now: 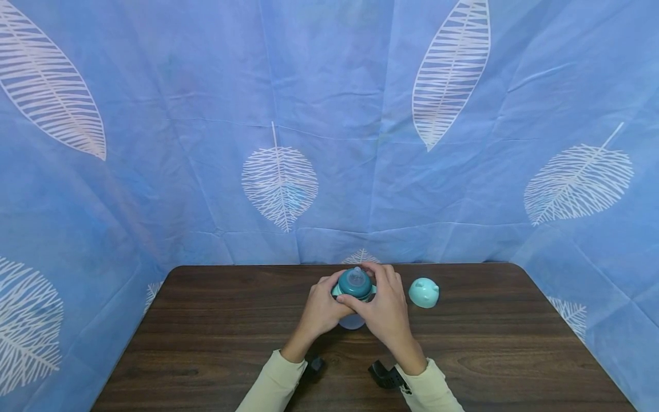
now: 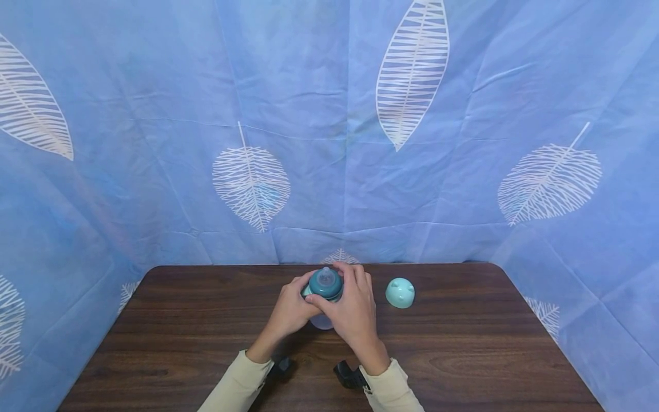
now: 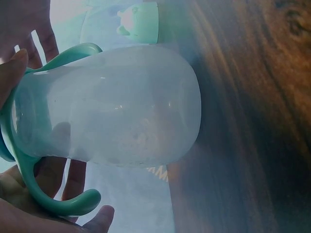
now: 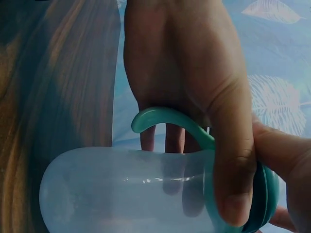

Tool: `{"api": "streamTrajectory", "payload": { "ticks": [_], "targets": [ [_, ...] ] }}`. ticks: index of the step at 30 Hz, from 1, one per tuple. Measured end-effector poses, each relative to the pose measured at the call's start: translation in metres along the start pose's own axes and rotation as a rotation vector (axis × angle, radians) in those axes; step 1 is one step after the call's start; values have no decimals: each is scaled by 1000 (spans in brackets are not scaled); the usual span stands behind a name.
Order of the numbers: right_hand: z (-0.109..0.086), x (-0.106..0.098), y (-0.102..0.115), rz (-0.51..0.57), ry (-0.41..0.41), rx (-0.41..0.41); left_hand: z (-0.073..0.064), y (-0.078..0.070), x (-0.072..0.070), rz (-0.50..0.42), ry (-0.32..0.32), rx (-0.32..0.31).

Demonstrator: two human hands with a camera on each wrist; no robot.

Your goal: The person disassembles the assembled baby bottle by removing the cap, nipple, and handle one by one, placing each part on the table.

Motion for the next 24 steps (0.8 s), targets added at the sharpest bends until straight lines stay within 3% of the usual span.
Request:
{"api": "streamTrajectory", "payload": {
  "ticks": [14, 24],
  "targets": [
    [1, -4, 4, 60, 81, 4, 1, -1, -2, -18, 0, 5],
    [1, -2, 2, -39, 8, 4, 1, 0, -2, -13, -3, 9]
  ]
}}
Point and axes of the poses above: each hand's wrist, its own z-axis towards the middle knuckle, its own x-axis out of the palm, y = z × x, the point moved 3 cm from there along z, towards the middle knuckle, and after that the axes turned 5 degrees about -y, right-handed, at the moved point
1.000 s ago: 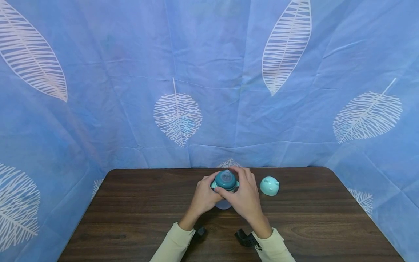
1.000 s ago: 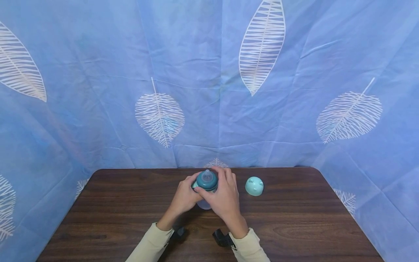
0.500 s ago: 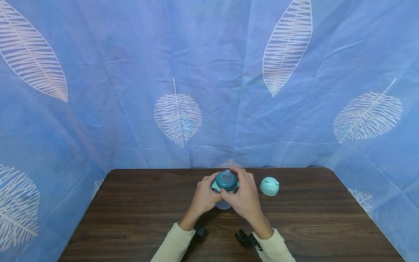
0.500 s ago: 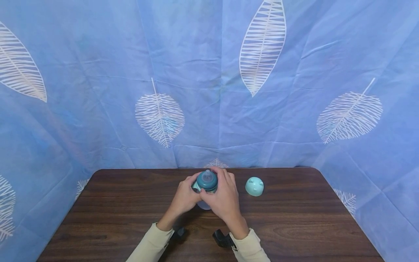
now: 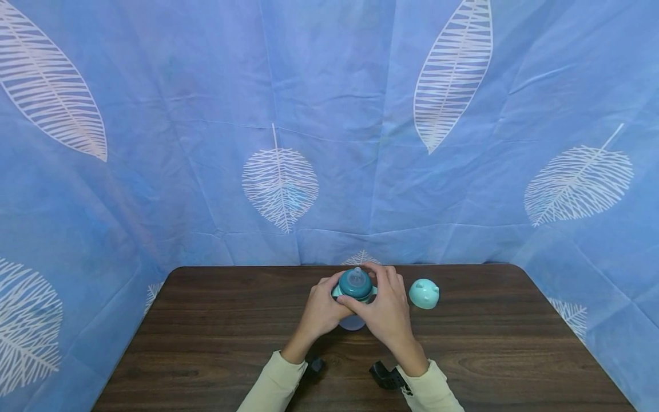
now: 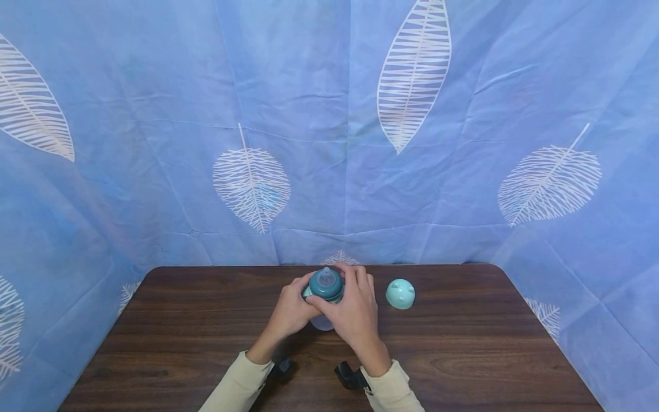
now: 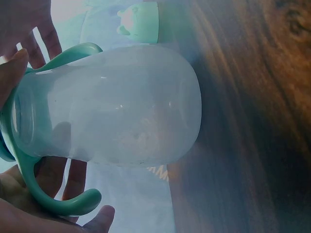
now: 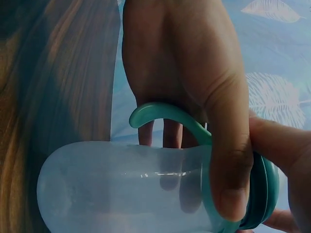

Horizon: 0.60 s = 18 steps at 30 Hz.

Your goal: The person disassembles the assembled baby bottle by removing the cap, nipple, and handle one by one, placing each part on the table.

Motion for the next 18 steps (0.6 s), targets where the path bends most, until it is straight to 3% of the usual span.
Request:
{"api": "streamTrajectory", "payload": {
  "ticks": [9, 18],
  "targets": [
    [0, -1, -2, 46, 19, -33, 0, 1, 0, 0, -5, 7],
    [0, -3, 1, 96, 102, -7, -1, -1, 0, 4, -10, 12]
  ]
}}
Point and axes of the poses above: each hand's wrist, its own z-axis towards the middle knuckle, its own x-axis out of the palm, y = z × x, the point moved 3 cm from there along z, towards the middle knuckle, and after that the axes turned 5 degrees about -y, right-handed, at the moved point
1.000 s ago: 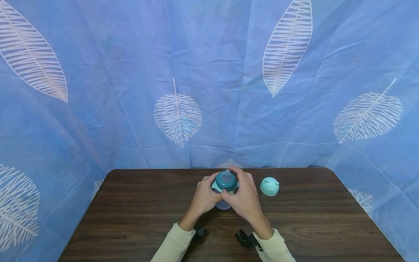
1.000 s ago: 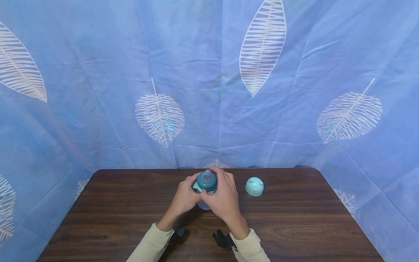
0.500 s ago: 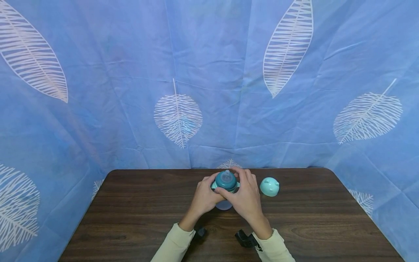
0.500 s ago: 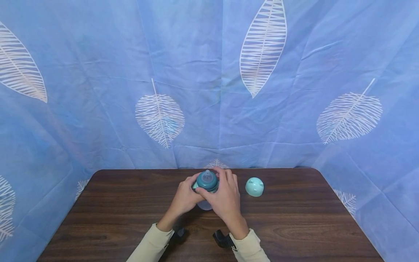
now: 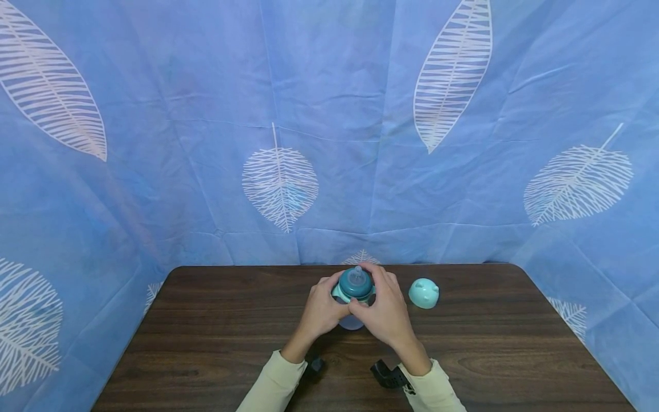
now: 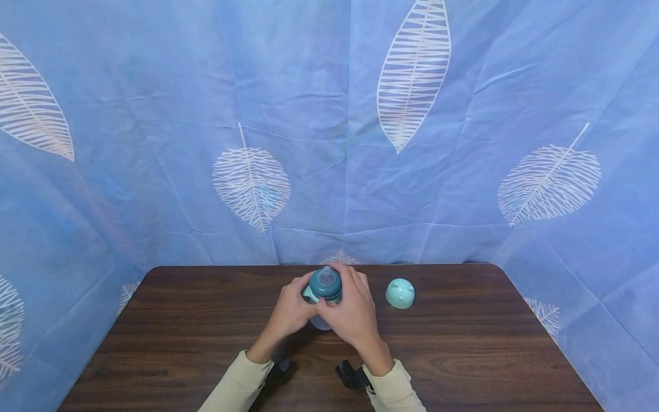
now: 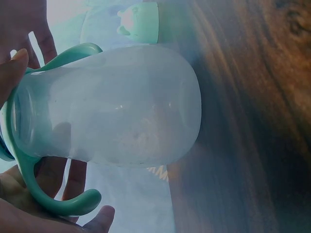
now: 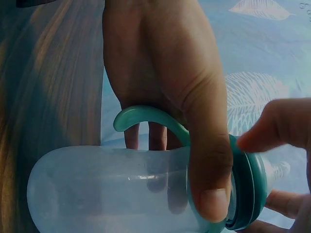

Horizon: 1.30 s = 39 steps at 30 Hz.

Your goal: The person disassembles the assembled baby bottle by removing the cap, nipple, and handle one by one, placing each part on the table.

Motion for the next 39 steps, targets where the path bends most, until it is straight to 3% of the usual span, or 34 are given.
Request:
{"api": "streamTrajectory", "payload": {
  "ticks": [4, 9, 26, 34, 39],
  "targets": [
    [-1, 1, 0, -21, -45, -4, 0, 1, 1, 33, -7, 27],
    [-1, 2, -2, -67, -91, 33, -1, 1, 2, 20, 8, -2],
    [-1, 1, -4, 23, -35, -3, -1, 3, 2, -2, -3, 22],
    [-1, 1, -6, -23, -64, 36, -1, 2, 3, 20, -5, 7],
    [0, 1, -7, -19, -61, 18, -1, 1, 2, 15, -11, -2]
  ]
}}
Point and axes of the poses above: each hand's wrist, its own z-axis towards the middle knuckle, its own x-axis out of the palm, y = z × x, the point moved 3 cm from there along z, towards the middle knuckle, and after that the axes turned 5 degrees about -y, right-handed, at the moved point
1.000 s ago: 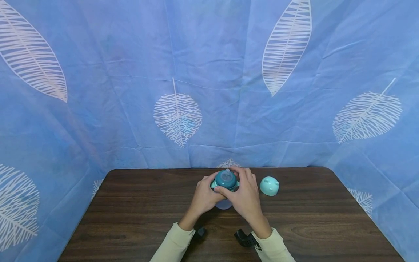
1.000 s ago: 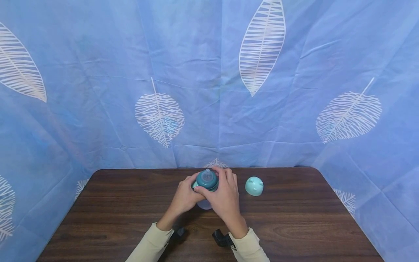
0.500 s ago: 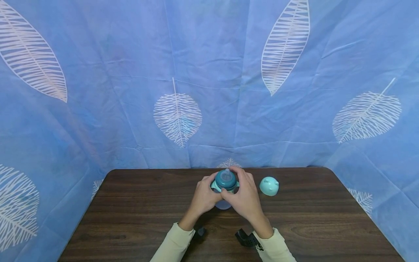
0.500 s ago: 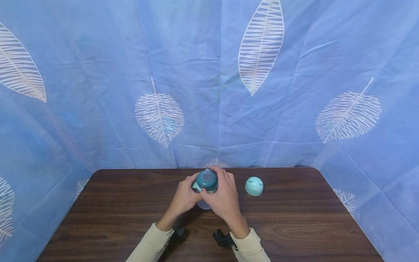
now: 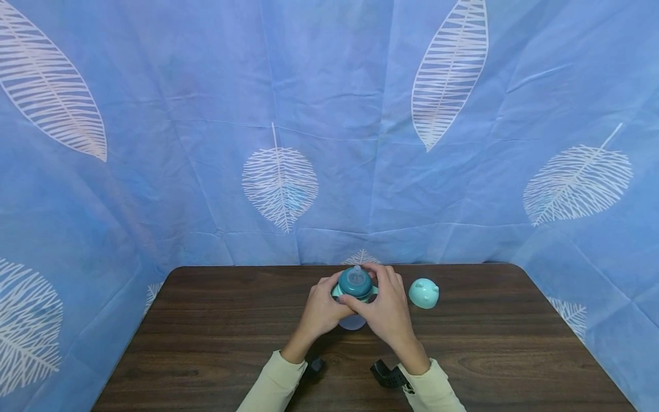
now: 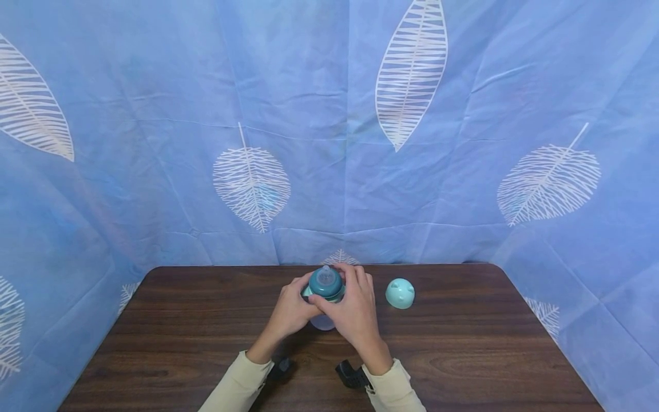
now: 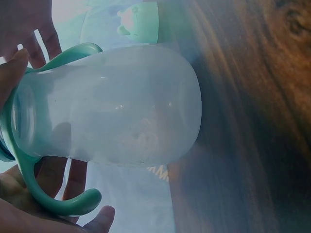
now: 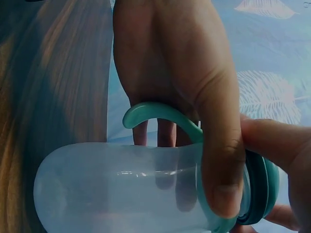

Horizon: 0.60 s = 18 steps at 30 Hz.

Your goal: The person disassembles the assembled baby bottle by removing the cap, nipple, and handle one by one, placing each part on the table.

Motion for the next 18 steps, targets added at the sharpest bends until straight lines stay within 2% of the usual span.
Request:
{"api": "streamTrajectory", "payload": {
  "ticks": [9, 18],
  "targets": [
    [0, -1, 1, 29, 35, -39, 0, -2, -1, 10, -9, 34],
    [0, 2, 0, -27, -5, 5, 0, -1, -1, 2, -3, 17]
  ]
}}
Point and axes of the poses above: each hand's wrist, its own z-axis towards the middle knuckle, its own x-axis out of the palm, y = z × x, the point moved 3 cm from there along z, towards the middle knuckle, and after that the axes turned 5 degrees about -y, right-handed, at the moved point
